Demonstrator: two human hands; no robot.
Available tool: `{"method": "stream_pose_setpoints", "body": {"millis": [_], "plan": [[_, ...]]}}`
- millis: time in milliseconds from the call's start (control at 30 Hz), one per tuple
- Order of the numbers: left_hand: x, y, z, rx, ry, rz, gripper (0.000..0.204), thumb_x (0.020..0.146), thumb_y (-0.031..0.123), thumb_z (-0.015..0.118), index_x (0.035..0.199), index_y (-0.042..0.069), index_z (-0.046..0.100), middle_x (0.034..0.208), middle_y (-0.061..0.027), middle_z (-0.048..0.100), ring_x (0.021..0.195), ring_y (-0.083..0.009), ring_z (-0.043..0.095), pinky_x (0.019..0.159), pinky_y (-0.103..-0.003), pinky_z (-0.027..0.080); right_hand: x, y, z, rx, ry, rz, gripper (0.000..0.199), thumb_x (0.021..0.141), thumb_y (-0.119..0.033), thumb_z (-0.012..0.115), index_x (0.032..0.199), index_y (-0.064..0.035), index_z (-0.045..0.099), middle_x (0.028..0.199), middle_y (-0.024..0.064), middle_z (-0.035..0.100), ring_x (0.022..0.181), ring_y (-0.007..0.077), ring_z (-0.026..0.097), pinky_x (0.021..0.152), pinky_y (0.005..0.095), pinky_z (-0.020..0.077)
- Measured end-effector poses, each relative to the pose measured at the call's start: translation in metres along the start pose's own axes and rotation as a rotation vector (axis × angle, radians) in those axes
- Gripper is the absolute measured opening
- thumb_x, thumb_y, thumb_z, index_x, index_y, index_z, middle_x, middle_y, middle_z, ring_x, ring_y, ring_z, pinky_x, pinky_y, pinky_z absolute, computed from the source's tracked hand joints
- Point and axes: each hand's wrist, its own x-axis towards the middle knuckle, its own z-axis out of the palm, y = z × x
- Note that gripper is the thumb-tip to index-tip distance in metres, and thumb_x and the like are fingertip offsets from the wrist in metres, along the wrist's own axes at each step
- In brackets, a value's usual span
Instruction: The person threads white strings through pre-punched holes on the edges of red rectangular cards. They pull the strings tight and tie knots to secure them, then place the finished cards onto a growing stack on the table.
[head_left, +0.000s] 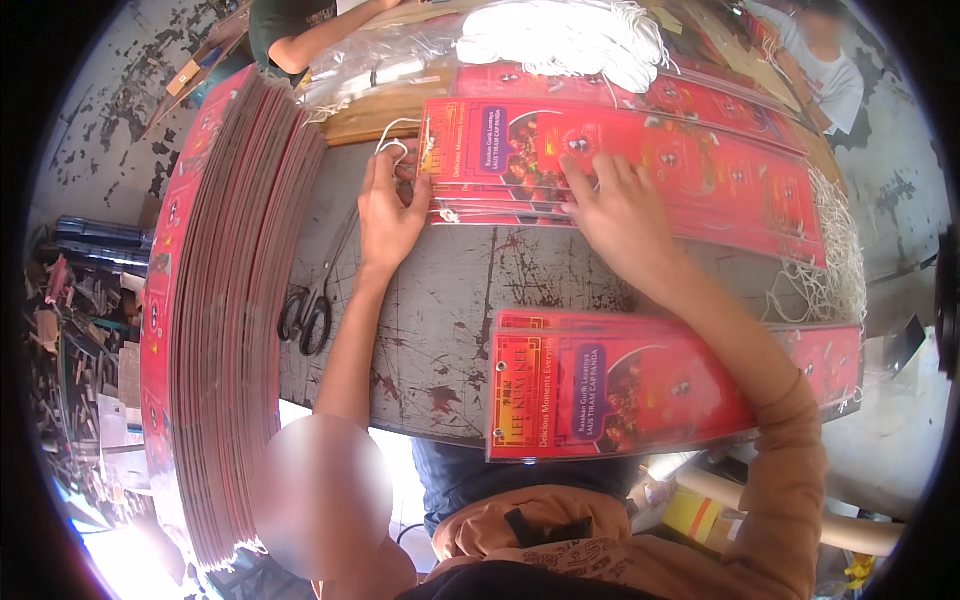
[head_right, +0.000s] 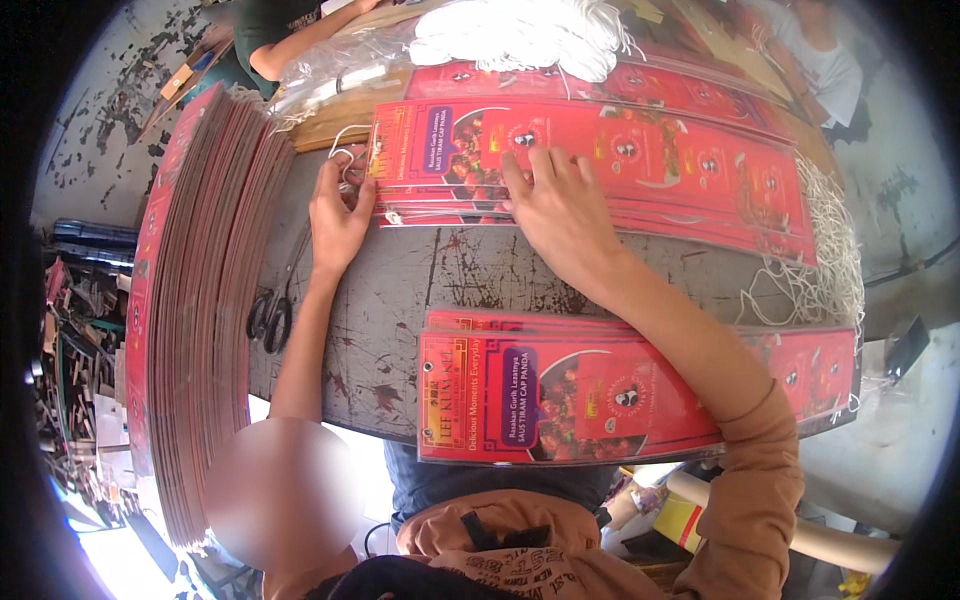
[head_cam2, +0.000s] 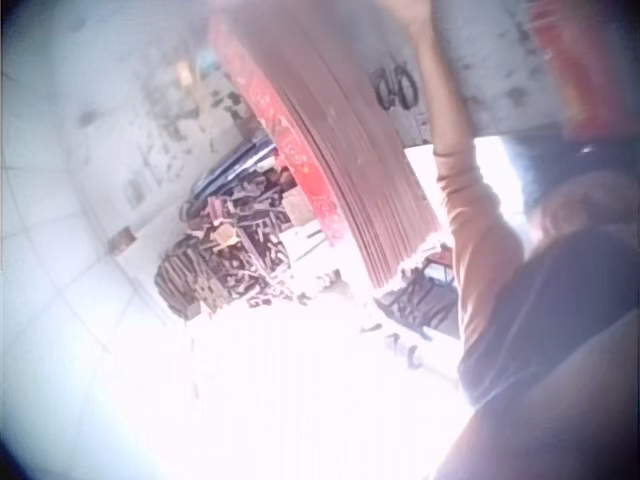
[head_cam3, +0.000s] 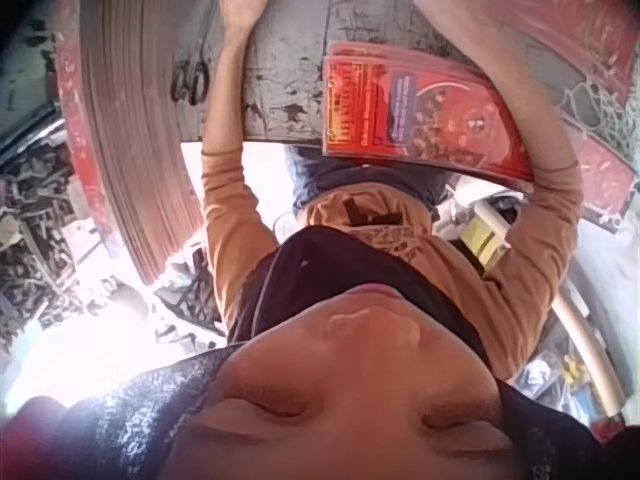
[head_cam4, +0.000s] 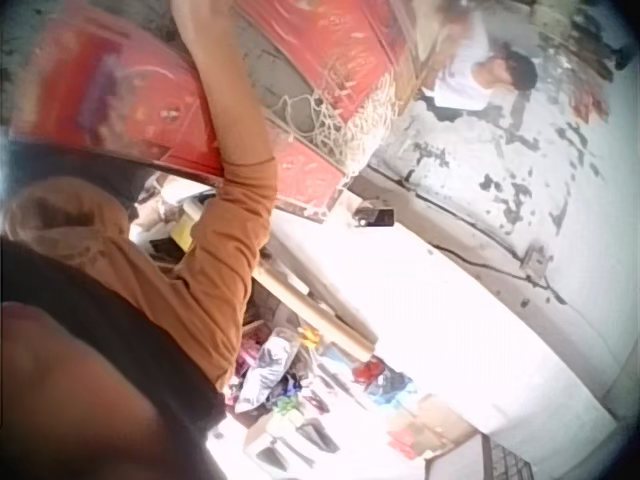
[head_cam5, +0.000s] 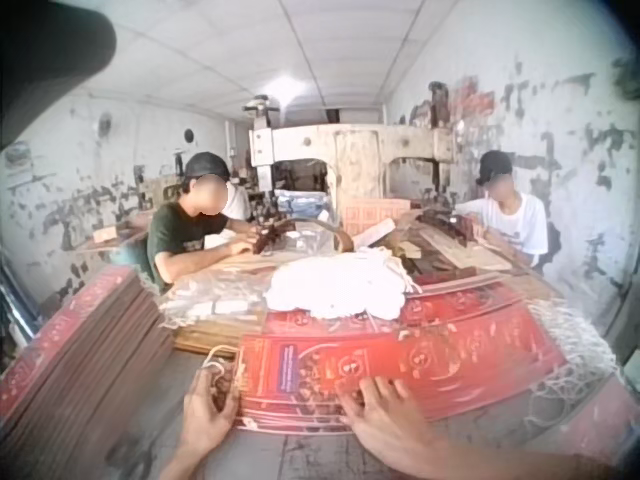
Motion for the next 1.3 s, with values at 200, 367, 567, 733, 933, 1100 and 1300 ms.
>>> {"method": "stream_pose_setpoints", "body": {"millis": [200, 367, 567, 733, 933, 1100, 1300], "plan": [[0.002, -0.001, -0.004, -0.043, -0.007, -0.005, 0.031, 0.076, 0.001, 0.064, 0.106, -0.001, 0.057, 0.091, -0.0096, 0.060, 0.070, -0.0148, 0.057, 0.052, -0.027, 0.046, -0.004, 0.007, 0.017, 0.082, 0.107, 0.064, 0.068, 0.080, -0.045, 0.065, 0.128, -0.0015, 0.046, 0.122, 0.0292, 0.046, 0.114, 0.0386, 0.047, 0.087, 0.0534, 0.0403], [0.003, -0.005, -0.006, -0.020, -0.019, 0.060, 0.025, 0.076, 0.001, 0.063, 0.101, 0.001, 0.060, 0.088, -0.0090, 0.060, 0.066, -0.0154, 0.058, 0.053, -0.026, 0.046, -0.003, 0.007, 0.021, 0.035, -0.007, 0.042, 0.075, 0.081, -0.050, 0.061, 0.133, -0.0003, 0.040, 0.128, 0.0340, 0.042, 0.123, 0.0437, 0.041, 0.088, 0.0584, 0.0399], [0.004, -0.001, -0.006, -0.022, -0.022, 0.030, 0.023, 0.078, 0.001, 0.062, 0.100, 0.000, 0.061, 0.086, -0.0081, 0.061, 0.070, -0.0138, 0.059, 0.055, -0.025, 0.046, -0.006, 0.010, 0.019, 0.045, -0.077, 0.041, 0.080, 0.081, -0.052, 0.059, 0.137, -0.0002, 0.036, 0.130, 0.0355, 0.040, 0.125, 0.0458, 0.039, 0.092, 0.0612, 0.0377], [0.005, -0.004, -0.008, -0.050, -0.027, -0.001, 0.021, 0.080, 0.002, 0.061, 0.100, 0.000, 0.061, 0.084, -0.0078, 0.063, 0.070, -0.0138, 0.060, 0.055, -0.025, 0.045, -0.004, 0.009, 0.011, 0.019, -0.185, 0.078, 0.076, 0.082, -0.049, 0.058, 0.140, -0.0049, 0.033, 0.137, 0.0314, 0.034, 0.130, 0.0432, 0.033, 0.098, 0.0563, 0.0358], [0.003, -0.001, -0.005, -0.010, -0.019, -0.131, 0.015, 0.085, 0.010, 0.061, 0.097, 0.000, 0.062, 0.079, -0.0088, 0.065, 0.068, -0.0144, 0.061, 0.058, -0.026, 0.046, -0.005, 0.017, 0.019, 0.099, -0.028, 0.019, 0.080, 0.071, -0.055, 0.065, 0.133, -0.0078, 0.044, 0.129, 0.0270, 0.043, 0.122, 0.0381, 0.041, 0.088, 0.0572, 0.0415], [0.006, -0.001, -0.004, 0.120, -0.006, -0.190, 0.021, 0.090, 0.019, 0.057, 0.094, -0.001, 0.064, 0.077, -0.0109, 0.066, 0.071, -0.0146, 0.062, 0.062, -0.029, 0.047, -0.007, 0.018, 0.018, 0.116, -0.007, 0.034, 0.080, 0.069, -0.056, 0.067, 0.131, -0.0099, 0.046, 0.129, 0.0247, 0.044, 0.121, 0.0361, 0.041, 0.088, 0.0560, 0.0413], [0.003, -0.002, 0.000, 0.136, 0.075, -0.150, 0.020, 0.088, 0.016, 0.059, 0.088, -0.004, 0.062, 0.076, -0.0142, 0.065, 0.067, -0.0207, 0.062, 0.064, -0.033, 0.048, -0.009, 0.021, 0.018, 0.126, 0.027, 0.026, 0.077, 0.071, -0.054, 0.067, 0.131, -0.0111, 0.046, 0.128, 0.0217, 0.045, 0.120, 0.0318, 0.043, 0.087, 0.0488, 0.0406]]}}
